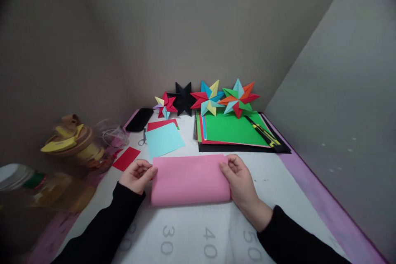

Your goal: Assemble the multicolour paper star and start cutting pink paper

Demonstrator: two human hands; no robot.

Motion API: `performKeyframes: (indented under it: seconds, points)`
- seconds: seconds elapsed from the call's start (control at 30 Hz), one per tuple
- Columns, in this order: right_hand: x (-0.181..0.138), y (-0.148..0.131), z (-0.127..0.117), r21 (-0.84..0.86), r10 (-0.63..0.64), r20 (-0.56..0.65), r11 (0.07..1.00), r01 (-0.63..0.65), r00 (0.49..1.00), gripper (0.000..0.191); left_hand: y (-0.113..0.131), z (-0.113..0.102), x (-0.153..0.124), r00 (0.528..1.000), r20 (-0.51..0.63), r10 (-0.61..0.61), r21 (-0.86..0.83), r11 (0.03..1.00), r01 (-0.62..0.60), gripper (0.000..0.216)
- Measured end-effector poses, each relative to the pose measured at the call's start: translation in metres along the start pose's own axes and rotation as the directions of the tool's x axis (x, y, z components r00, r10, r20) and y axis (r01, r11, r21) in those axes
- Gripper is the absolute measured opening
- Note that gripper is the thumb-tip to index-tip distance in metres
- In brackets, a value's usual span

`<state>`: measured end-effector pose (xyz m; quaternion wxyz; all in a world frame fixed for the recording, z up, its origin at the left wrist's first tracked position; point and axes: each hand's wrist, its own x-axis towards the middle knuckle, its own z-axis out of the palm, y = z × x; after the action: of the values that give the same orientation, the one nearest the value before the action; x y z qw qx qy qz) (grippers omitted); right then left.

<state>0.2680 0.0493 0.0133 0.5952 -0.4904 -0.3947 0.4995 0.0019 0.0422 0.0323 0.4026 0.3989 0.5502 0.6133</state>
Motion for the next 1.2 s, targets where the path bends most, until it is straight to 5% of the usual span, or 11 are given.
performKeyframes:
  seconds: [0.2,0.6,0.83,1.0,1.2]
  points:
    - [0.004,-0.005,0.003,0.137,0.001,0.003,0.991,-0.001,1.000,0.044,-0.006,-0.005,0.009,1.000,-0.001,0.003,-0.030,1.000,-0.003,0.030]
    - [0.004,-0.012,0.000,-0.045,-0.107,0.051,0.993,0.109,0.993,0.035,0.005,-0.006,0.011,0.998,0.025,-0.062,-0.009,0.998,0.062,0.035]
    - [0.007,-0.014,-0.003,-0.179,0.168,0.308,0.977,-0.116,0.937,0.040,0.007,-0.022,0.023,0.915,0.292,-0.277,0.154,0.958,0.240,0.039]
    - [0.015,0.006,-0.010,-0.436,0.154,0.362,0.899,0.022,0.919,0.034,-0.026,-0.031,0.024,0.877,0.443,-0.184,0.467,0.883,-0.050,0.023]
    - [0.011,0.003,-0.005,-0.517,0.073,0.384,0.843,0.149,0.920,0.033,-0.025,-0.032,0.024,0.836,0.548,0.031,0.660,0.598,-0.455,0.032]
